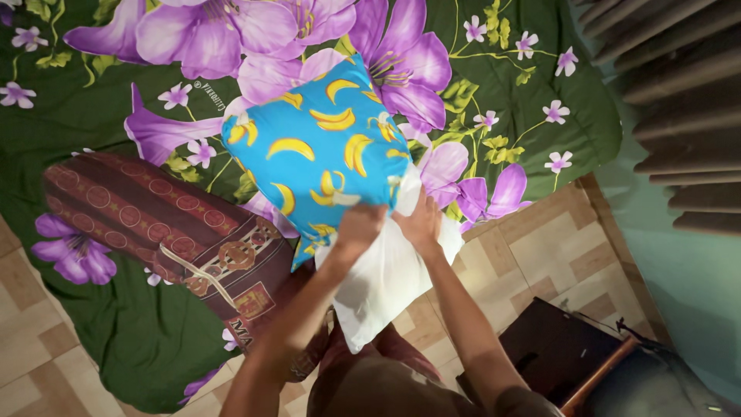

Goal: The person places a blue pillowcase with a banana pattern over a white pillow on a bed. They repeatedly adjust and pull the fabric to fit the pillow, smoothing the surface and tucking the edges.

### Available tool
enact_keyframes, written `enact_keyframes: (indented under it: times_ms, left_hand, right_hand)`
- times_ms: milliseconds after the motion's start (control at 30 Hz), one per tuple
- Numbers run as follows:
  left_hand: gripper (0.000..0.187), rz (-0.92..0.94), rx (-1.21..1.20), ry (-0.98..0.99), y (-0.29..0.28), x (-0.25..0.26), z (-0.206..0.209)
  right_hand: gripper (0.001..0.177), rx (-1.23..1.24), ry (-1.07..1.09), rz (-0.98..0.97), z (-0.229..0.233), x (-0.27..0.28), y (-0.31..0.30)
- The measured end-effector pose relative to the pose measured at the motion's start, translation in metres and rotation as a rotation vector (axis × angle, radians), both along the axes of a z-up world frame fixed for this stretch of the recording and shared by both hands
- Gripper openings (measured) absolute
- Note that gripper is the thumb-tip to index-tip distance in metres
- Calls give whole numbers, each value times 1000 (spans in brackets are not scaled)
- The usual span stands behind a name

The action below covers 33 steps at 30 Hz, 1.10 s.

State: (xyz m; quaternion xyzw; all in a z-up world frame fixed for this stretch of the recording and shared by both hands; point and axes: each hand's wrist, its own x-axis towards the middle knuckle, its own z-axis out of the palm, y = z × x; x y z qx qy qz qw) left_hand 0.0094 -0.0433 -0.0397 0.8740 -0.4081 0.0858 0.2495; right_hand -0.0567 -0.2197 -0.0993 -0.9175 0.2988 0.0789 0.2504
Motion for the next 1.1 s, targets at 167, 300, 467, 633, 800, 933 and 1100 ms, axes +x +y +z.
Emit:
enact_keyframes:
  times_ms: [167, 300, 467, 633, 800, 933, 1100]
  left_hand:
    - [4, -86, 138, -54, 16, -58, -4]
    - [3, -73, 230, 4, 26, -58, -39]
    - [12, 129, 239, 68, 40, -22, -16]
    - [20, 223, 170, -43, 4, -4, 4]
    - [16, 176, 208, -149, -35, 8, -27]
    - [11, 204, 93, 85, -42, 22, -29]
    - [10, 305, 69, 329, -37, 21, 32]
  right_hand:
    - [92, -215, 31, 81, -25, -9, 6]
    - [99, -52, -58, 94, -6, -15, 4]
    - [66, 51, -316, 153, -19, -27, -34]
    - [86, 233, -146, -142, -4, -46, -49]
    - [102, 448, -118, -246, 30, -44, -38]
    - [98, 407, -77, -230, 57, -33, -29]
    - [80, 354, -102, -249, 89, -24, -6]
